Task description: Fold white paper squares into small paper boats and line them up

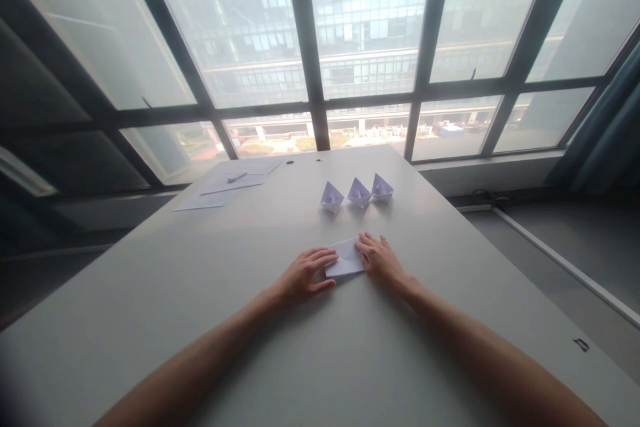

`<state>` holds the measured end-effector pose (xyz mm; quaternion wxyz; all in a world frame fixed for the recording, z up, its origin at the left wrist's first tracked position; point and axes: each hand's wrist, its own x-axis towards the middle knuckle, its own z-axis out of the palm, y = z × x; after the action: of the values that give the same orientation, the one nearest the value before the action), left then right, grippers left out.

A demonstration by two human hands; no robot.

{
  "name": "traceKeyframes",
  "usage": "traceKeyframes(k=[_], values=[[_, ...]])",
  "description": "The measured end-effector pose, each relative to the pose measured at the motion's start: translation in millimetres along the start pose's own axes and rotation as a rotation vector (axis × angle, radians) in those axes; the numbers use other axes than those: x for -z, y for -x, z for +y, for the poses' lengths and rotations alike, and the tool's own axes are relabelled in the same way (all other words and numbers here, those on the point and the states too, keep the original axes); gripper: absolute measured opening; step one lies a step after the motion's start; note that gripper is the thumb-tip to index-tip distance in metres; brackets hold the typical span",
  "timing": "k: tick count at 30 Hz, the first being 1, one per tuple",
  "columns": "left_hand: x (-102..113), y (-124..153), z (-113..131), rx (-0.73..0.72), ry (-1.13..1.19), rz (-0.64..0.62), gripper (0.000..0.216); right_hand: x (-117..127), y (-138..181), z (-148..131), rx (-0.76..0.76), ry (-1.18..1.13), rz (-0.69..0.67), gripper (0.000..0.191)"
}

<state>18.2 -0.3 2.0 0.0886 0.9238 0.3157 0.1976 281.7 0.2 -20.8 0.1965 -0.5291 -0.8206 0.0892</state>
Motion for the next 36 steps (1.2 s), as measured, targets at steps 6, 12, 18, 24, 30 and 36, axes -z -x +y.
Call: traceKeyframes(k=[6, 12, 18, 24, 30, 36], values=[[-3.8, 0.4, -4.0, 0.015, 0.005, 0.010, 0.042, 2.7, -0.8, -1.3, -0.014, 0.009, -0.006, 0.043], [-4.5, 0.6, -4.9, 0.051, 0.022, -0.002, 0.033, 2.0, -1.4, -1.1, -0.010, 0.014, 0.006, 0.041], [-2.3, -0.8, -3.8, 0.085, 0.042, 0.025, 0.026, 6.0, 0.8, -4.1, 0.034, 0.016, 0.017, 0.039], [-5.0, -1.3, -5.5, 0.111, 0.054, 0.045, 0.017, 10.6, 4.3, -13.4, 0.139, -0.012, 0.064, 0.034], [-6.4, 0.6, -7.9, 0.067, -0.011, -0.144, 0.052, 4.3, 2.5, -12.3, 0.245, -0.034, -0.113, 0.052], [-5.3, 0.9, -6.7, 0.064, -0.051, -0.144, 0.050, 2.6, 1.0, -12.1, 0.167, 0.008, -0.191, 0.063]])
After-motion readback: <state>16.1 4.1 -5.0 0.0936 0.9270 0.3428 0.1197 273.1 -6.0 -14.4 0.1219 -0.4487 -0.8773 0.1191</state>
